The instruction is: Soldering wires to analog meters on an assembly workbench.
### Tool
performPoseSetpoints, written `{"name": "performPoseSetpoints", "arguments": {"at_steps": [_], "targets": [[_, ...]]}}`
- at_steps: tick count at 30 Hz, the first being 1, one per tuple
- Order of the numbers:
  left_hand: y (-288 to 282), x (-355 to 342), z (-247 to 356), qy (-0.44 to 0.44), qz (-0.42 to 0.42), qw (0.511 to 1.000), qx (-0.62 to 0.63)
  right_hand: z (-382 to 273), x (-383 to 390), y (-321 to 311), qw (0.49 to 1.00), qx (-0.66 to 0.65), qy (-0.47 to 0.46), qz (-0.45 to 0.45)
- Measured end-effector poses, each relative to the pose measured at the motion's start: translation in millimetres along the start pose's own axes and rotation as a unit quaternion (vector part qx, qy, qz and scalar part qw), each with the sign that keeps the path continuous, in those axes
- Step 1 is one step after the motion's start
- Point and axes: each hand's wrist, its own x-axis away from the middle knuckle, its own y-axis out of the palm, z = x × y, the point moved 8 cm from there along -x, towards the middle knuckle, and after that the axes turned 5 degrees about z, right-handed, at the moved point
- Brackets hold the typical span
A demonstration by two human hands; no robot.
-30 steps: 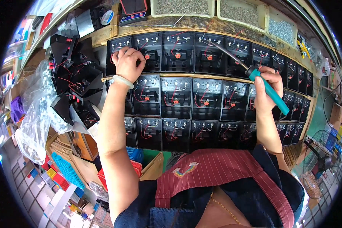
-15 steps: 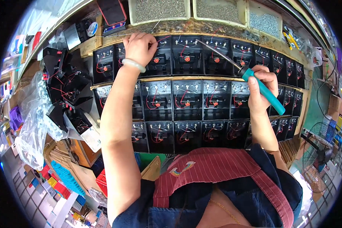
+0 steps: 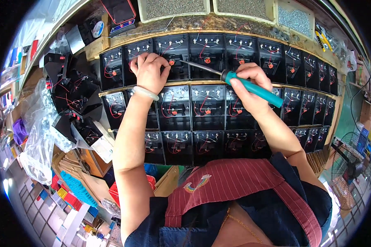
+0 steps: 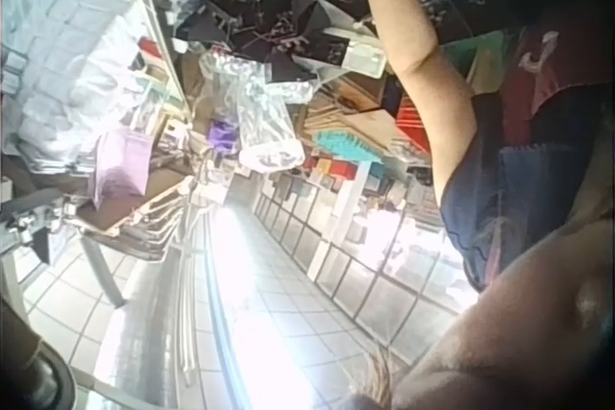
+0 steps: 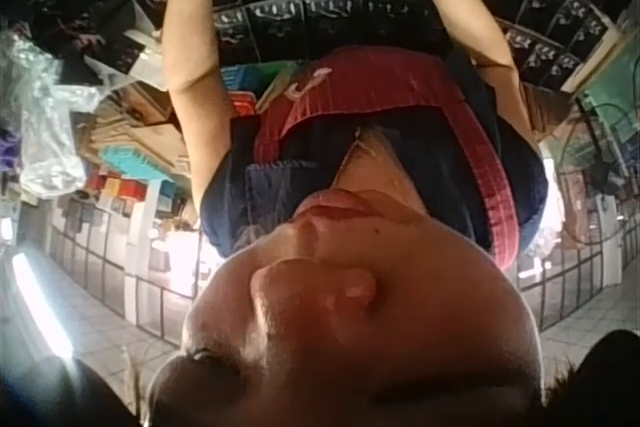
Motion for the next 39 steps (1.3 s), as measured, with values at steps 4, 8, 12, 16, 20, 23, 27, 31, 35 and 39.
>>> {"name": "performPoseSetpoints", "arguments": {"at_steps": [4, 8, 12, 16, 20, 23, 27, 31, 35, 39], "targets": [[2, 0, 0, -0.006, -0.007, 1.000, 0.000, 7, 1, 15, 0.999, 0.034, -0.035, -0.024], [4, -1, -2, -0.010, -0.013, 1.000, -0.001, 10, 2, 25, 0.998, 0.051, -0.031, -0.026], [3, -2, -1, -0.007, -0.010, 1.000, -0.004, 8, 0, 33, 0.996, 0.061, -0.051, -0.031], [3, -3, -1, -0.003, -0.009, 1.000, 0.003, 6, 0, 37, 0.996, 0.060, -0.056, -0.040], [3, -2, 1, 0.001, -0.008, 1.000, 0.009, -2, 2, 41, 0.985, 0.076, -0.128, -0.082], [2, -1, 3, 0.001, -0.006, 1.000, 0.013, -16, 4, 38, 0.975, 0.087, -0.174, -0.103], [1, -1, 2, -0.001, -0.001, 1.000, 0.016, -22, -4, -5, 0.995, 0.073, -0.066, -0.010], [2, -2, 1, -0.003, -0.012, 1.000, 0.011, -23, 1, -57, 0.997, 0.056, -0.042, 0.044], [5, -2, 0, -0.005, -0.013, 1.000, 0.006, -28, 13, -107, 0.992, 0.063, -0.006, 0.111], [5, -5, 0, -0.004, -0.016, 1.000, 0.006, -41, 18, -143, 0.986, 0.080, -0.026, 0.143]]}}
